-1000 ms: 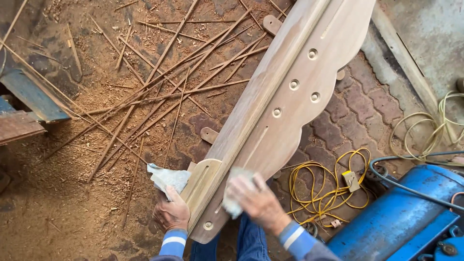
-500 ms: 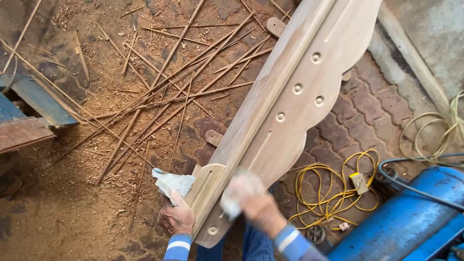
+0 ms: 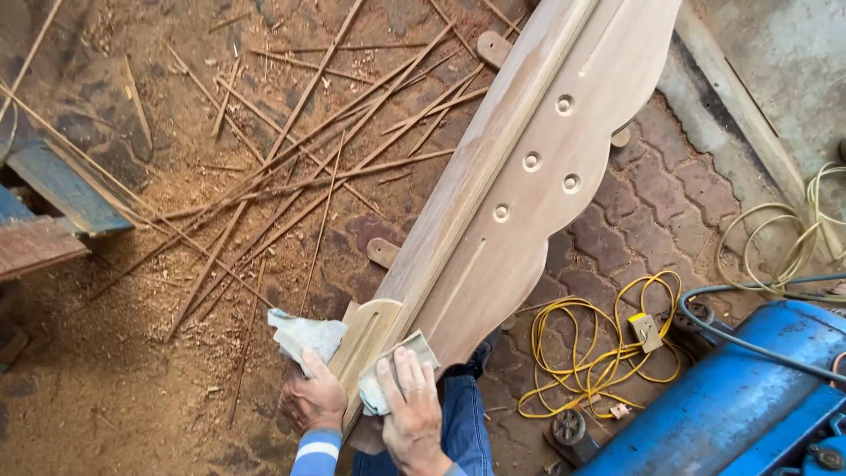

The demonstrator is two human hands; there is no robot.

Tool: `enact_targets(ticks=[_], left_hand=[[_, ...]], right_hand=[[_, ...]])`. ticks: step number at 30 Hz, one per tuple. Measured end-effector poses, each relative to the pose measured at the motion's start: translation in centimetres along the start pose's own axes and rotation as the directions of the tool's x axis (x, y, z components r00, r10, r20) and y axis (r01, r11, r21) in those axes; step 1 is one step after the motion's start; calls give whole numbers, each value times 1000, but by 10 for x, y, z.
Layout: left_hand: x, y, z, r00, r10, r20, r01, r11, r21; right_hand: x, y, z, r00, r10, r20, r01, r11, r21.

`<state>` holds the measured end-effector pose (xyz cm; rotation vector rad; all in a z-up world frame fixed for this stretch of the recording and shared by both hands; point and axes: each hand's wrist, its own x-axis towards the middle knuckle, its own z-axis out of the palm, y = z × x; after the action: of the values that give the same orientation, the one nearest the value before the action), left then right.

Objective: Manually sanding a large, ornate wooden component using sandpaper.

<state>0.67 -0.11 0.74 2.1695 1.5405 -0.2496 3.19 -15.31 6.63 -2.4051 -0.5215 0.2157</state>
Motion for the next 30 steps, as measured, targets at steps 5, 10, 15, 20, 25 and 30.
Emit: enact_targets(ticks=[5, 10, 15, 20, 25, 30], left_hand=[[4, -36, 35, 999, -26, -28, 27, 998, 49], [1, -16, 15, 994, 52, -99, -56, 998, -36], [0, -65, 79, 964, -83, -252, 88, 996, 10], [15, -94, 111, 908, 82, -411, -174, 966, -193], [12, -97, 119, 925, 26, -378, -152, 939, -308], [3, -54, 51, 998, -41, -47, 42, 999, 10]], right_hand=[[122, 53, -40, 973, -56, -224, 34, 994, -103], [248, 136, -76, 943, 334, -1, -332, 937, -113], [189, 70, -69, 958, -168, -235, 120, 971, -205], [184, 90, -67, 960, -212, -184, 178, 966, -187], [313, 199, -92, 985, -135, -108, 115, 978, -172], [300, 150, -85, 963, -12, -271, -28, 989, -144]])
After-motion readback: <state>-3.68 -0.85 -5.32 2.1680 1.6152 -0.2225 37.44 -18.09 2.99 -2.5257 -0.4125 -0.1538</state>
